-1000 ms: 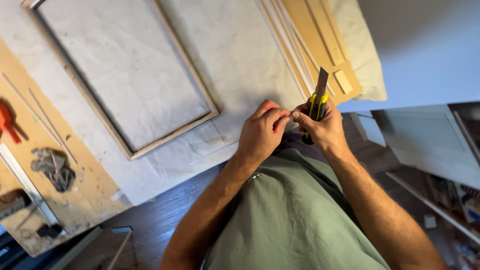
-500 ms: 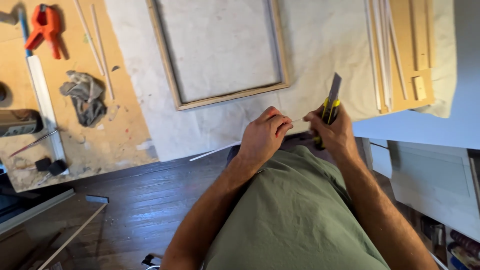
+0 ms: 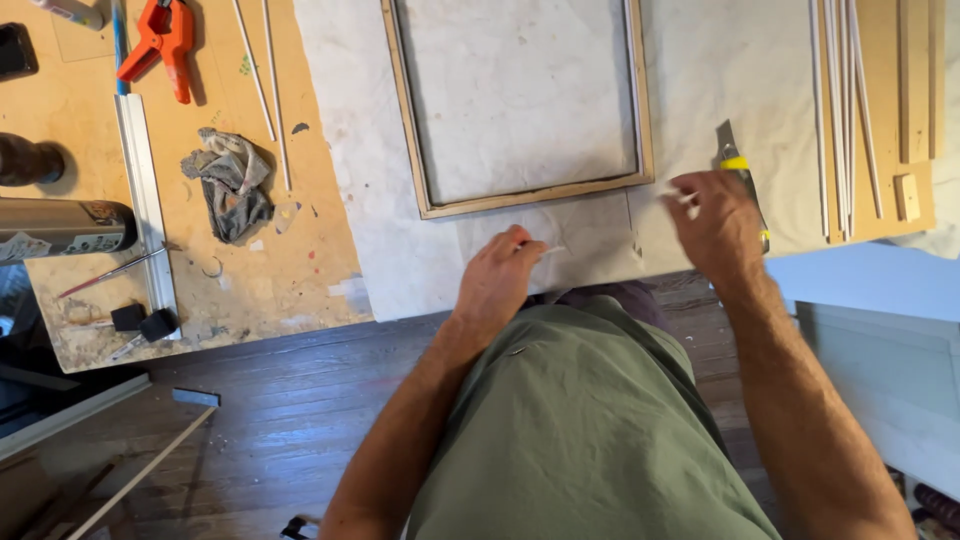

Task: Measuring, cutting, and fitting thin wooden strips into a rectangular frame using a utility knife.

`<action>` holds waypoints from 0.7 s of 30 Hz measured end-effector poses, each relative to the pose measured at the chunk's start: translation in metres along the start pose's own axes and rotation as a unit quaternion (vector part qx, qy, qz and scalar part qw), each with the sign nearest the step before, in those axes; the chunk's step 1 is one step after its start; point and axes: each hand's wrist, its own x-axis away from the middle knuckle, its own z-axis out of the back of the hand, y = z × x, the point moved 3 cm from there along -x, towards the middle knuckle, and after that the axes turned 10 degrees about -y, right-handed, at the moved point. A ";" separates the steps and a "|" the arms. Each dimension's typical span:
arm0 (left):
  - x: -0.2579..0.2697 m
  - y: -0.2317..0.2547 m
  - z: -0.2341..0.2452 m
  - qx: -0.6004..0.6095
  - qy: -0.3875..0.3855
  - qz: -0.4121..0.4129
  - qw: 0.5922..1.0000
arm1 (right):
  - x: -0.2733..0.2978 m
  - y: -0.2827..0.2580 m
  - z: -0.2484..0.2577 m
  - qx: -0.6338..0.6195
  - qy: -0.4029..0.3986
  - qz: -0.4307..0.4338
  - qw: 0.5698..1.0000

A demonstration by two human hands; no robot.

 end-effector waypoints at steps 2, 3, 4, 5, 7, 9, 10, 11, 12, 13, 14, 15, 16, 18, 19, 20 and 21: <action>-0.015 0.014 0.006 -0.005 0.018 -0.016 1.000 | -0.009 -0.074 0.045 -0.134 -0.107 0.013 0.985; -0.023 0.021 0.010 -0.014 0.034 -0.033 0.999 | -0.013 -0.113 0.065 -0.265 -0.211 0.024 0.940; -0.029 0.022 0.005 -0.013 0.039 -0.027 0.999 | -0.017 -0.125 0.069 -0.262 -0.216 0.030 0.940; -0.036 0.024 -0.001 -0.005 0.047 -0.033 0.998 | -0.021 -0.136 0.072 -0.254 -0.254 0.029 0.933; -0.046 0.029 -0.006 0.004 0.057 -0.030 0.998 | -0.025 -0.141 0.068 -0.243 -0.299 0.032 0.922; -0.052 0.033 -0.003 0.022 0.068 -0.041 0.997 | -0.028 -0.127 0.058 -0.167 -0.282 0.015 0.945; -0.045 0.023 -0.011 0.021 0.071 -0.035 0.997 | -0.027 -0.119 0.058 -0.166 -0.286 0.020 0.944; -0.039 0.013 -0.021 0.025 0.054 -0.025 0.998 | -0.026 -0.108 0.056 -0.147 -0.302 -0.015 0.942; -0.034 0.003 -0.030 0.029 0.037 -0.014 0.999 | -0.025 -0.096 0.055 -0.129 -0.317 -0.049 0.938; -0.025 -0.009 -0.038 0.031 0.037 -0.014 0.999 | -0.022 -0.081 0.050 -0.128 -0.318 -0.050 0.938; -0.017 -0.019 -0.047 0.030 0.033 -0.018 0.999 | -0.019 -0.065 0.045 -0.110 -0.330 -0.073 0.935; -0.007 -0.030 -0.055 0.030 0.029 -0.022 0.999 | -0.014 -0.049 0.039 -0.092 -0.341 -0.097 0.931; -0.004 -0.032 -0.056 0.031 0.028 -0.022 0.999 | -0.018 -0.046 0.041 -0.091 -0.342 -0.098 0.930; 0.003 -0.040 -0.054 0.041 0.058 0.040 0.997 | -0.029 -0.040 0.045 -0.062 -0.311 -0.089 0.944; -0.006 -0.049 -0.035 0.043 0.055 0.041 0.997 | -0.036 -0.028 0.039 -0.062 -0.314 -0.090 0.943; -0.012 -0.061 -0.013 0.012 0.108 0.102 0.989 | -0.044 -0.017 0.037 -0.038 -0.244 -0.079 0.966; -0.017 -0.073 0.009 -0.019 0.159 0.163 0.974 | -0.051 -0.007 0.035 -0.015 -0.172 -0.066 0.983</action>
